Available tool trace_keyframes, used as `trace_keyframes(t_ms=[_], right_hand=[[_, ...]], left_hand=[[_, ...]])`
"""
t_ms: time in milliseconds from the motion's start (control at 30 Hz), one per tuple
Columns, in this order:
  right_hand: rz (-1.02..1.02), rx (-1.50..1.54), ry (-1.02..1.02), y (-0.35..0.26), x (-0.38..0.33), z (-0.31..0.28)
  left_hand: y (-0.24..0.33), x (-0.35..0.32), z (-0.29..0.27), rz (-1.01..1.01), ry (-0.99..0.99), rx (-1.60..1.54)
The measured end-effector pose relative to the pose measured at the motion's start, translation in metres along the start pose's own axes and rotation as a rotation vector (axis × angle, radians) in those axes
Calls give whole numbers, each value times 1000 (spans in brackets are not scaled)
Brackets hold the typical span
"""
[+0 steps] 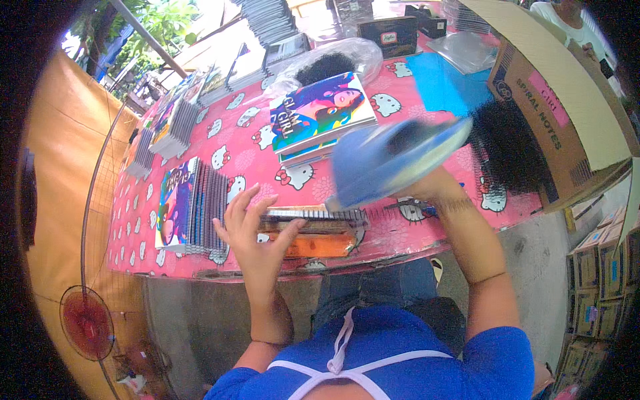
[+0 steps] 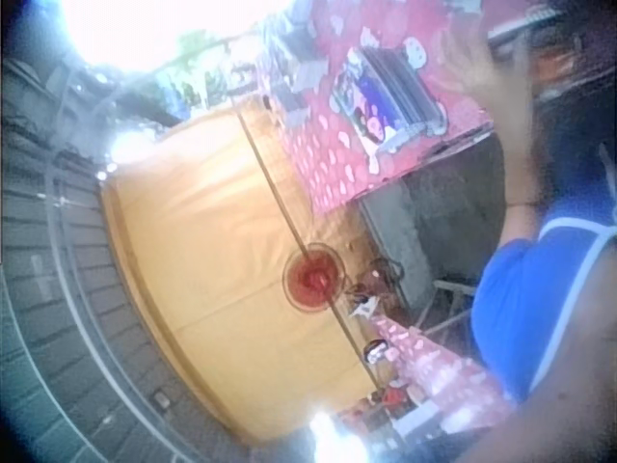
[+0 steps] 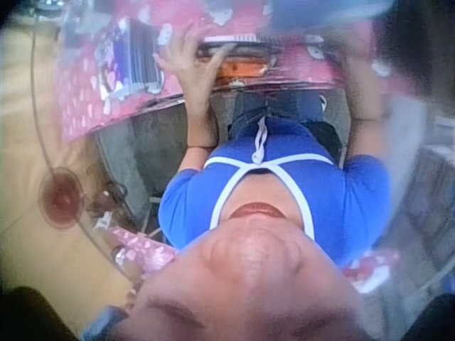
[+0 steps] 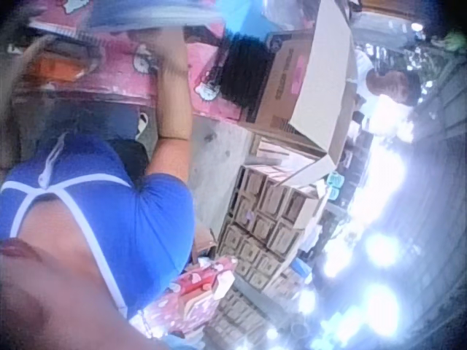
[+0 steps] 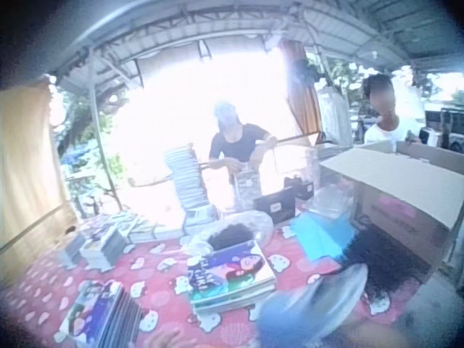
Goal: The person manually threads plastic spiral coils through the punched holes of several notebook covers and pages, then uses a blue hand tool to crimp the ends of the coils.
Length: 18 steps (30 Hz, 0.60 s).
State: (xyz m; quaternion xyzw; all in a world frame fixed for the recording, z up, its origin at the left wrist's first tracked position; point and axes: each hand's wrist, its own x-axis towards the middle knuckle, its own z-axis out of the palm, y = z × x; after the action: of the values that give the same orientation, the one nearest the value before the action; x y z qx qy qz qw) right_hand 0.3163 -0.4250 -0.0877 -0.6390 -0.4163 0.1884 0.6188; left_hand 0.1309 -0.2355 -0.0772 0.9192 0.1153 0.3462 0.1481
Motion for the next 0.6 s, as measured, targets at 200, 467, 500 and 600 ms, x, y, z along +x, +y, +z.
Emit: trace_keyframes(t_ms=[200, 467, 500, 600], right_hand=[[-154, -148, 39, 29, 19, 8], [-52, 149, -44, 39, 32, 25], [-58, 18, -86, 58, 35, 24], [-12, -626, -95, 28, 60, 36]], left_hand=[[-19, -3, 7, -46, 49, -243], [-33, -3, 5, -129, 154, -273], [-35, -4, 7, -148, 160, -328], [-48, -13, 8, -212, 105, -467]])
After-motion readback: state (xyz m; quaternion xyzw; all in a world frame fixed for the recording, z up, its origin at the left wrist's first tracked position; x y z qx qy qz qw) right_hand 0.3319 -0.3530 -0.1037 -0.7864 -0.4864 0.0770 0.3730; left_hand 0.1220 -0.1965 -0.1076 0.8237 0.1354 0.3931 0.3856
